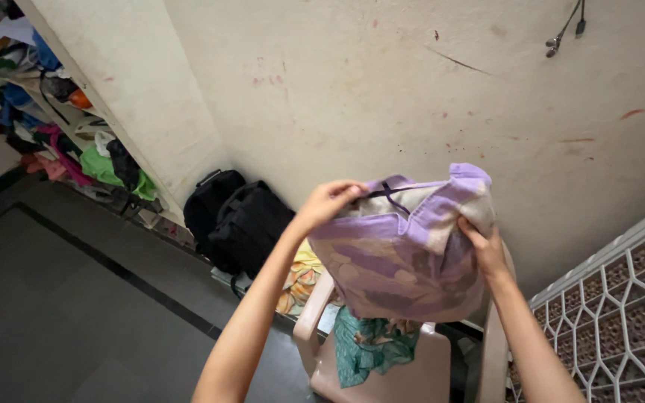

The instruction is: The person places pillowcases onto pillows by pulling the fabric over the pillows and smoothing it down.

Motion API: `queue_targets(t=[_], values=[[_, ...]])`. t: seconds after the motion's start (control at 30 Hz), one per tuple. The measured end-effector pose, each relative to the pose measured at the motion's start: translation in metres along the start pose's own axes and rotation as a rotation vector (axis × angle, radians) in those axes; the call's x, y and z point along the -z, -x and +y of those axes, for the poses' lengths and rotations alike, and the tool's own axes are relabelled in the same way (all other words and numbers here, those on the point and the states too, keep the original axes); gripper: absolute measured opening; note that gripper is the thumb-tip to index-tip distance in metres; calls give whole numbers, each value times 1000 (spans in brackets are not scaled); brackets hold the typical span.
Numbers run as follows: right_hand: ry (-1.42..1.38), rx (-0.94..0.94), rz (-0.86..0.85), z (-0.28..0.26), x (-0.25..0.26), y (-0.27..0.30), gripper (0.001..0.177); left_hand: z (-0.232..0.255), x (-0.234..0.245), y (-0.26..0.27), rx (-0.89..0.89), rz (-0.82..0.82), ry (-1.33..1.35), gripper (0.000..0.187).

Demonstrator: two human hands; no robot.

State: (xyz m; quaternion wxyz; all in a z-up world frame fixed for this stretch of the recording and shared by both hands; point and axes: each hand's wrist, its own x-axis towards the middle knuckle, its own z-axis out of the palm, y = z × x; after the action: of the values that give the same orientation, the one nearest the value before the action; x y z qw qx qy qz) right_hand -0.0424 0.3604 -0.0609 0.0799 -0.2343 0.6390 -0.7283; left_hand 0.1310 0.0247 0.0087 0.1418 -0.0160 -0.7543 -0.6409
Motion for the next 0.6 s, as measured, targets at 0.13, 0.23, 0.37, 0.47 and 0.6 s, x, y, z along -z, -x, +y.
queue_targets(t=[0.13, 0.23, 0.37, 0.47, 0.6], values=[[-99, 72, 60, -17, -12, -13, 66, 39, -49, 29, -367, 36, -662, 45], [-89, 60, 172, -29, -11, -17, 73, 49, -73, 33, -529, 138, -867, 65], [-3, 48, 214, -48, 5, -13, 84, 44, -79, 14, -534, 186, -808, 36], [87, -11, 252, -60, 15, -11, 93, 51, -85, 6, -489, 178, -816, 29], [17, -3, 102, -78, 14, -7, 90, 62, -94, -9, -710, 339, -798, 17]])
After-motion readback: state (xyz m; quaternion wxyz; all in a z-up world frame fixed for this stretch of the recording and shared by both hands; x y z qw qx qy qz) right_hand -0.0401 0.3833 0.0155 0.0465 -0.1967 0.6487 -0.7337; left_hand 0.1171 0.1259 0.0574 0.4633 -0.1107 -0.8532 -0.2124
